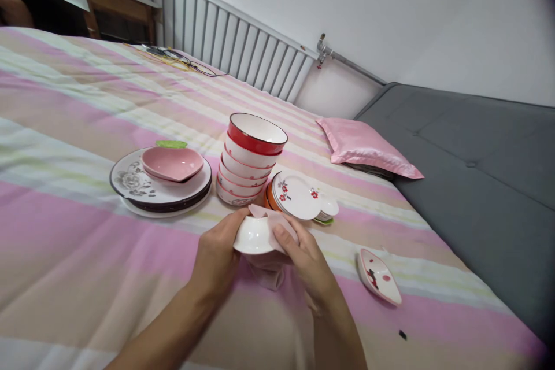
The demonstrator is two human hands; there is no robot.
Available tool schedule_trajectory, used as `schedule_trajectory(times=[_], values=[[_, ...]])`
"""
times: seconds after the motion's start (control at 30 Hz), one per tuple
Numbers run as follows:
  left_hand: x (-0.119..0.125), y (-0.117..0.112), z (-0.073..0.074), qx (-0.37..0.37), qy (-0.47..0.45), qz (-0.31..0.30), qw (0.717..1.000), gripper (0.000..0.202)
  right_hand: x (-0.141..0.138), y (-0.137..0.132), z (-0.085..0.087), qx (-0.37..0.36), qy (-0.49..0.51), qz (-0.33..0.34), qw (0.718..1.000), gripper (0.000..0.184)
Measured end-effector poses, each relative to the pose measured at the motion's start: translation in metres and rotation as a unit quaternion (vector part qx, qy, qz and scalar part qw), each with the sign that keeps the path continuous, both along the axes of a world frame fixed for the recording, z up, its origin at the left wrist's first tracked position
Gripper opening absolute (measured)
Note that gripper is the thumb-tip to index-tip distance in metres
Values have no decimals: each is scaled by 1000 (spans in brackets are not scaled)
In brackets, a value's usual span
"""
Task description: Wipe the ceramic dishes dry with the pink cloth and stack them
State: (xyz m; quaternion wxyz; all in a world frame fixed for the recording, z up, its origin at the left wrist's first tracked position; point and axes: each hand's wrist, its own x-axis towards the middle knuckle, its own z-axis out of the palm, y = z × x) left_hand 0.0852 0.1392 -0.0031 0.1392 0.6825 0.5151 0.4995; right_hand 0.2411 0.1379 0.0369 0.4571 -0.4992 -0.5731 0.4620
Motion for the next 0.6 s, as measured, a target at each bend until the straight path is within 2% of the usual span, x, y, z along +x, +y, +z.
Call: schedule_trajectory(times=[0.1, 0.23, 0.43, 0.6], values=[[0, 0, -1, 16, 18, 6, 1000, 33, -2, 0, 2, -22, 19, 11, 1000, 43], [0, 0, -3, 15, 48, 20, 999, 36, -2, 2, -2, -24, -6, -12, 1000, 45], [0, 1, -3, -24, 65, 27, 997, 40, -8, -2, 0, 90, -96, -35, 991, 43], [0, 1, -1, -57, 68, 27, 996, 35, -17, -12, 6, 197, -223, -4, 955, 40]])
